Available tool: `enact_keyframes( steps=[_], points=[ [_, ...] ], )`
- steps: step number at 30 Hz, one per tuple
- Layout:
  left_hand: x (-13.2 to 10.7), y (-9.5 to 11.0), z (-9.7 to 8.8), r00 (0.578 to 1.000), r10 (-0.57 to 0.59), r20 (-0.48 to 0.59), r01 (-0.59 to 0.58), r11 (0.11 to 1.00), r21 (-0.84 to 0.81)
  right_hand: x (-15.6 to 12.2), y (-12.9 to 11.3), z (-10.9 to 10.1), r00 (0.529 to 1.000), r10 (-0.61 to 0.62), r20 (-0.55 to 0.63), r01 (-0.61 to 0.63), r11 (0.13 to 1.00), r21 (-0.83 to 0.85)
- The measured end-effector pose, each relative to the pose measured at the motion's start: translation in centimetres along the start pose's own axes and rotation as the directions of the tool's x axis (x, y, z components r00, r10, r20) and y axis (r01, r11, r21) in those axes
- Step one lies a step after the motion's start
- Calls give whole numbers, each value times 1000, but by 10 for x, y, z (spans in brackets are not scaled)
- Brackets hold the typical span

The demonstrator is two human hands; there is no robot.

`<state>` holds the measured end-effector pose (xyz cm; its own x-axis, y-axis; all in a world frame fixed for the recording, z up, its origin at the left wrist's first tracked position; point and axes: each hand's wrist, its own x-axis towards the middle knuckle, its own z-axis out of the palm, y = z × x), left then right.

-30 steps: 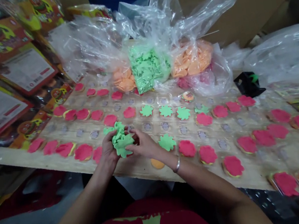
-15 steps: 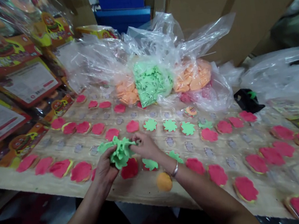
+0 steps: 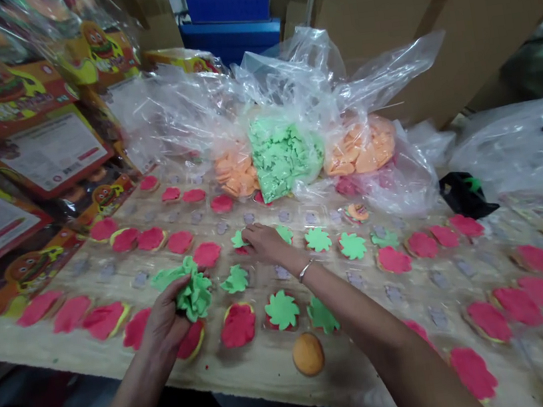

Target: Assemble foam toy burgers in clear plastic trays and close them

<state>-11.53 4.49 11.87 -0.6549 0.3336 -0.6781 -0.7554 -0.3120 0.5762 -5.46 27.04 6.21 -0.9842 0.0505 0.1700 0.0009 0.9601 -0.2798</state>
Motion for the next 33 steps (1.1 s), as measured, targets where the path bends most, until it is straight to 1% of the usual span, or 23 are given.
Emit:
enact_keyframes(
  steps=[3,5,7,9,10,12,15,17,18,20,21,22,24,25,27,29,30,31,32,33],
  points=[
    [5,7,0,1000,11,2,-11,1000,1,-3,0,-9,999,-54,0,54,998,32],
    [7,13,1,1000,16,14,-16,1000,-3,-6,-8,-15,992,-124,-6,124,992,34],
    [7,20,2,999,7,50,-7,1000,-3,-10,-21,-16,969,-247,21,246,968,38],
    [6,27,1,994,-9,106,10,1000,-7,-13,-33,-14,933,-352,78,351,936,30],
    [6,30,0,991,-21,133,22,1000,-8,-14,-37,-11,923,-372,101,373,928,13],
    [7,36,-4,986,-41,161,41,999,0,-15,-40,-5,918,-374,130,380,925,-18],
    [6,44,-12,988,-35,152,30,999,36,-15,-35,1,924,-368,106,367,930,30],
    [3,47,-19,991,-6,135,-1,999,47,-16,-33,0,933,-354,59,344,929,139],
    [2,48,-23,992,4,125,-11,999,50,-16,-33,-2,943,-330,34,314,923,222],
    [-2,49,-32,994,14,104,-20,998,58,-18,-35,-7,975,-223,-7,205,879,431],
    [-5,48,-35,995,16,95,-22,998,63,-19,-38,-10,989,-145,-20,133,829,543],
    [-8,47,-39,996,15,93,-21,998,66,-21,-41,-14,998,-62,-24,62,759,648],
    [-16,43,-45,995,9,97,-15,998,63,-26,-48,-19,997,74,1,-45,589,807],
    [-21,41,-48,995,7,96,-13,998,58,-29,-52,-21,994,105,35,-83,503,860],
    [-31,36,-52,996,7,90,-12,999,48,-38,-60,-22,986,102,132,-160,354,922],
    [-41,32,-55,997,14,78,-18,998,53,-50,-69,-19,973,36,226,-228,256,939],
    [-45,30,-57,997,14,76,-19,998,60,-56,-74,-16,967,-9,256,-247,237,940],
    [-48,28,-59,997,12,75,-17,998,67,-62,-79,-13,961,-47,271,-252,246,936],
    [-51,26,-61,997,6,75,-11,997,73,-67,-83,-9,959,-73,275,-242,294,925],
    [-53,24,-62,997,-2,74,-4,997,76,-72,-88,-5,960,-76,269,-221,383,897]
  ],
)
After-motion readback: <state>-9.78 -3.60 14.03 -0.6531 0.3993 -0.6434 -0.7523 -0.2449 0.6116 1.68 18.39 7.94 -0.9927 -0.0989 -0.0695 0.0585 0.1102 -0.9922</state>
